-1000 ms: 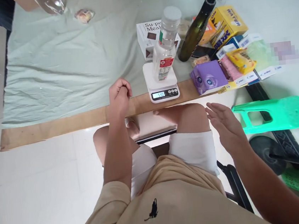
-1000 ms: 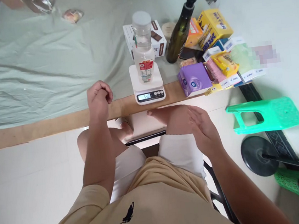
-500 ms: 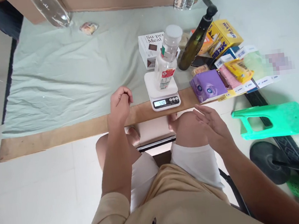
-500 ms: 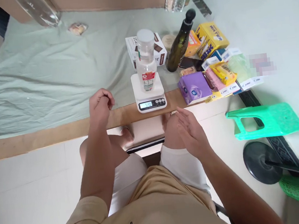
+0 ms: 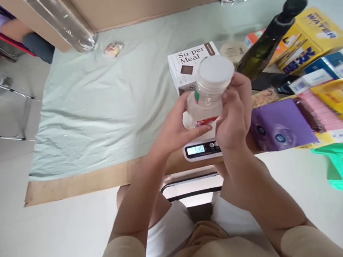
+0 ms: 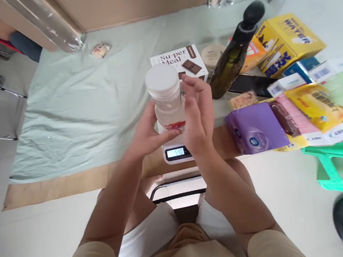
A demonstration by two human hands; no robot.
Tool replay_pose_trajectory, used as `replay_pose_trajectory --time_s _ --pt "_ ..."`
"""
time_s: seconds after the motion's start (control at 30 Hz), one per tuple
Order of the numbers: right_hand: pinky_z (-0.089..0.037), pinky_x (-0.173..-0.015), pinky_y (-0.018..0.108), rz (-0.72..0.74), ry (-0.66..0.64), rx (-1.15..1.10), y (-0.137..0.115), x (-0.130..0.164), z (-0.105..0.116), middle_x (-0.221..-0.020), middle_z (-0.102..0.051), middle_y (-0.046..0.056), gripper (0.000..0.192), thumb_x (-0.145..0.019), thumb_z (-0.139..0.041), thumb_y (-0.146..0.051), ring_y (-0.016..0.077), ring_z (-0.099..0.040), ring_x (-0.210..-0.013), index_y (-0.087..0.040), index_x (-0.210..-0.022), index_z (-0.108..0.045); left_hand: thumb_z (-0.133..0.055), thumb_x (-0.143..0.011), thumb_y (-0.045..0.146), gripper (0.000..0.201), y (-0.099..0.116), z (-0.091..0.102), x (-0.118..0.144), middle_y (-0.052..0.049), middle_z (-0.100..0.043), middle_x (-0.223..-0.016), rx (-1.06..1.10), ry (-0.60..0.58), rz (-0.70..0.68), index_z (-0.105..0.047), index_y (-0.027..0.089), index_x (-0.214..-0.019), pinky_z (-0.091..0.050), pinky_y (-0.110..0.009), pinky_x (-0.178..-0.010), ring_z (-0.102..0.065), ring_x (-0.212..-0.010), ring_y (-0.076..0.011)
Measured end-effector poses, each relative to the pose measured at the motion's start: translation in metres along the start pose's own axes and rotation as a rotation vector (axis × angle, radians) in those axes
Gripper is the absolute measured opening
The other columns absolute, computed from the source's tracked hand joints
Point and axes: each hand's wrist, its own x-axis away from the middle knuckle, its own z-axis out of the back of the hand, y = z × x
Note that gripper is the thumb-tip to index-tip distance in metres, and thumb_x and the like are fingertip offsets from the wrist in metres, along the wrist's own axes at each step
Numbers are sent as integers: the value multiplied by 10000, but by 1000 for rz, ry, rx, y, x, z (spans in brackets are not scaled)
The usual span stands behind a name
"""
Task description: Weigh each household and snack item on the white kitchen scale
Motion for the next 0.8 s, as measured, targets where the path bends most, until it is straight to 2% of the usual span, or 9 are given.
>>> replay_pose_trajectory --time_s 0.07,0.17,0.3,0.4,0.53,0.67,0.8 --pt "-442 -1329 578 46 36 -88 10 8 -1 -1582 -561 45 496 -1021 -409 -720 298 -521 -1550 -412 -1407 -457 -923 -798 511 638 0 -3 2 -86 -771 -1288 -18 87 -21 -637 261 -1311 -622 -435 -1071 -762 -1214 -289" --pt "-438 -1319 573 -21 99 -202 11 18 2 -1557 -566 22 426 -1014 -495 -675 301 -541 -1543 -434 -1363 -535 -941 -778 506 602 -3 5 2 -79 -779 -1225 -31 216 -28 -668 242 -1246 -636 -426 -1055 -774 -1168 -275" --pt "-505 -1243 516 -61 159 -166 5 12 9 -1538 -563 62 437 -993 -461 -617 293 -585 -1506 -343 -1324 -540 -911 -721 714 742 -21 36 -11 -89 -745 -1235 -58 362 10 -667 243 -1240 -638 -448 -1072 -743 -1255 -305" --pt "-538 -1204 531 -92 170 -83 5 6 14 -1535 -574 73 445 -970 -418 -610 302 -603 -1487 -335 -1304 -521 -932 -700 706 752 -41 60 -26 -82 -730 -1271 -39 455 4 -642 279 -1247 -642 -451 -1063 -730 -1277 -295" --pt "-538 -1212 564 -130 121 -72 10 4 19 -1537 -581 54 393 -981 -437 -599 307 -608 -1481 -379 -1290 -542 -966 -683 659 751 -65 73 -37 -61 -738 -1314 10 494 31 -618 329 -1261 -629 -438 -1095 -740 -1267 -261" --pt "-517 -1236 596 -132 84 -56 15 4 25 -1537 -579 47 388 -1011 -433 -585 322 -591 -1501 -386 -1320 -556 -951 -698 675 759 -79 66 -36 -59 -732 -1361 30 475 87 -585 344 -1275 -596 -432 -1159 -731 -1301 -253" --pt "-466 -1276 645 -116 71 -89 15 2 29 -1525 -584 20 343 -1032 -438 -540 338 -576 -1520 -416 -1317 -583 -894 -731 736 750 -84 59 -39 -39 -700 -1451 34 424 28 -557 389 -1305 -560 -431 -1228 -670 -1416 -252"
